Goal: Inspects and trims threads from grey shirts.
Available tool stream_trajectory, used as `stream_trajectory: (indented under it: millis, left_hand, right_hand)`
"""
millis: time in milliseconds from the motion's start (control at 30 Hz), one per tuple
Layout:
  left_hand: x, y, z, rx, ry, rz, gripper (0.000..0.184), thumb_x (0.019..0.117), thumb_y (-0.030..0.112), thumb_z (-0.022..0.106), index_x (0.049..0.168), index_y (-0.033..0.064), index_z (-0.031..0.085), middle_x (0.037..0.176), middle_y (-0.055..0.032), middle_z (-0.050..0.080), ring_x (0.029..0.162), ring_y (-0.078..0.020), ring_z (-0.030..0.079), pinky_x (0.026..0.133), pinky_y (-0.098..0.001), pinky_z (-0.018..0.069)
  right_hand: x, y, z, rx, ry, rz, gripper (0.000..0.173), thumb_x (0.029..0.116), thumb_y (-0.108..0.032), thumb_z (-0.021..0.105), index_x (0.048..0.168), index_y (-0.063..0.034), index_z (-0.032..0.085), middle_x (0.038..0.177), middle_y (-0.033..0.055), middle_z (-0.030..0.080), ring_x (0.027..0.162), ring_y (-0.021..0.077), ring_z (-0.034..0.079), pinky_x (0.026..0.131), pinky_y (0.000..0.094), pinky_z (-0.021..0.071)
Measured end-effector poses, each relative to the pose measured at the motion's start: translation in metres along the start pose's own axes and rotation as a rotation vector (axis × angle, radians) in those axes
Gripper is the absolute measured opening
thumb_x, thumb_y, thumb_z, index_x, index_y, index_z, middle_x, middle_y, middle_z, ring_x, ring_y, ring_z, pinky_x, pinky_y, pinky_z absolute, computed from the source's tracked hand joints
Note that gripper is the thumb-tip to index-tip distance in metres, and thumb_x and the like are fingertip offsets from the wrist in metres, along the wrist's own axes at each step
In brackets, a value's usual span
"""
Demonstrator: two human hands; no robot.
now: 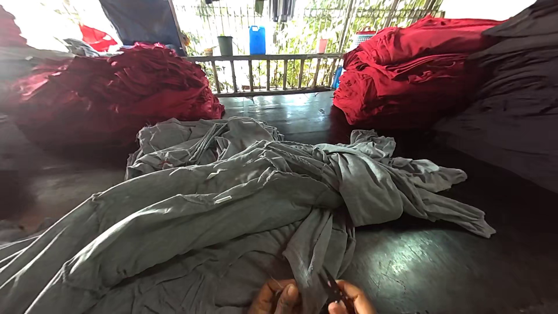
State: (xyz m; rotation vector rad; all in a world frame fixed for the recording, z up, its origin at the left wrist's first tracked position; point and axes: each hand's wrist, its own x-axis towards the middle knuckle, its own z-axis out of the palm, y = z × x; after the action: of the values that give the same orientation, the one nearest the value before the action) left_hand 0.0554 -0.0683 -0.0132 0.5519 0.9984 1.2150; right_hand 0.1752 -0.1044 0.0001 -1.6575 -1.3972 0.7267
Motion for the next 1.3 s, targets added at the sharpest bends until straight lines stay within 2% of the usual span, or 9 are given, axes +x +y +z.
stream_trajectory:
  millis: [133, 200, 300, 500, 733, 933, 1100, 1200, 1300]
  left_hand:
    - [0.000, 0.004, 0.004, 0.030, 0.020, -0.028, 0.028, 0.0965, -0.011, 0.047, 0.089, 0.0099, 0.063, 0.079, 0.0091, 0.073, 0.074, 0.0008, 0.069, 0.075, -0.0199, 0.0592]
    - [0.000, 0.005, 0.005, 0.042, 0.013, -0.030, 0.028, 0.0958, -0.012, 0.048, 0.089, 0.0097, 0.063, 0.079, 0.0093, 0.072, 0.074, 0.0011, 0.069, 0.075, -0.0196, 0.0590]
    - [0.000, 0.008, 0.006, 0.064, 0.020, -0.039, 0.027, 0.0958, -0.012, 0.048, 0.089, 0.0096, 0.062, 0.079, 0.0100, 0.072, 0.074, 0.0012, 0.068, 0.076, -0.0198, 0.0586]
    - [0.026, 0.034, 0.011, 0.227, 0.038, -0.007, 0.015, 0.0983, -0.008, 0.051, 0.094, 0.0053, 0.058, 0.075, 0.0076, 0.066, 0.067, 0.0012, 0.064, 0.067, -0.0179, 0.0553]
    - [0.061, 0.049, 0.010, 0.211, 0.118, -0.073, 0.012, 0.1022, -0.004, 0.049, 0.094, 0.0023, 0.055, 0.074, 0.0039, 0.062, 0.066, -0.0002, 0.062, 0.067, -0.0176, 0.0538]
    - [0.062, 0.042, 0.005, 0.140, 0.151, -0.154, 0.012, 0.1033, -0.003, 0.049, 0.095, 0.0014, 0.056, 0.075, 0.0014, 0.063, 0.067, -0.0031, 0.064, 0.068, -0.0202, 0.0559]
    - [0.056, 0.039, 0.006, 0.103, 0.129, -0.056, 0.016, 0.1001, -0.007, 0.050, 0.090, 0.0045, 0.055, 0.072, 0.0043, 0.064, 0.065, -0.0010, 0.064, 0.066, -0.0183, 0.0558]
    - [0.053, 0.039, 0.003, 0.118, 0.094, -0.001, 0.016, 0.0991, -0.008, 0.050, 0.092, 0.0051, 0.056, 0.074, 0.0058, 0.064, 0.066, 0.0000, 0.064, 0.067, -0.0182, 0.0562]
    - [0.048, 0.039, 0.000, 0.163, 0.037, 0.031, 0.015, 0.0978, -0.009, 0.053, 0.093, 0.0040, 0.058, 0.077, 0.0062, 0.066, 0.069, 0.0004, 0.065, 0.069, -0.0183, 0.0567]
  right_hand:
    - [0.007, 0.001, -0.005, 0.281, -0.064, 0.224, 0.041, 0.1030, -0.013, 0.052, 0.125, 0.0210, 0.048, 0.098, 0.0100, 0.060, 0.084, -0.0021, 0.055, 0.078, 0.0161, 0.0465]
    - [0.011, -0.002, -0.005, 0.328, -0.080, 0.298, 0.035, 0.1035, -0.011, 0.051, 0.124, 0.0170, 0.050, 0.094, 0.0028, 0.057, 0.076, -0.0053, 0.051, 0.068, 0.0143, 0.0431]
    - [0.016, -0.005, -0.002, 0.372, -0.087, 0.368, 0.032, 0.1033, -0.011, 0.051, 0.123, 0.0139, 0.052, 0.093, 0.0006, 0.057, 0.075, -0.0052, 0.052, 0.068, 0.0150, 0.0437]
    - [0.041, 0.007, 0.000, 0.345, -0.049, 0.158, 0.005, 0.0928, 0.000, 0.058, 0.097, 0.0008, 0.054, 0.076, -0.0099, 0.050, 0.064, -0.0084, 0.047, 0.062, 0.0121, 0.0408]
    - [0.068, 0.006, 0.006, 0.444, -0.063, 0.133, 0.009, 0.0921, 0.003, 0.059, 0.096, -0.0047, 0.056, 0.077, -0.0133, 0.053, 0.064, -0.0101, 0.049, 0.061, 0.0098, 0.0420]
    - [0.061, 0.004, 0.017, 0.387, -0.133, -0.002, 0.020, 0.0930, -0.003, 0.065, 0.106, 0.0130, 0.064, 0.094, 0.0033, 0.065, 0.077, -0.0068, 0.056, 0.071, 0.0118, 0.0478]
    - [0.060, -0.012, 0.023, 0.303, -0.098, -0.042, 0.027, 0.0944, -0.008, 0.068, 0.108, 0.0149, 0.064, 0.096, 0.0127, 0.067, 0.079, -0.0018, 0.059, 0.073, 0.0133, 0.0497]
    - [0.071, -0.009, 0.022, 0.229, -0.033, -0.182, 0.022, 0.0968, -0.001, 0.058, 0.106, 0.0157, 0.067, 0.106, 0.0195, 0.068, 0.096, 0.0050, 0.063, 0.086, 0.0156, 0.0494]
    - [0.093, 0.007, 0.016, 0.154, -0.199, -0.253, 0.031, 0.0996, -0.008, 0.055, 0.117, 0.0128, 0.069, 0.130, 0.0259, 0.065, 0.122, 0.0192, 0.064, 0.104, 0.0254, 0.0480]
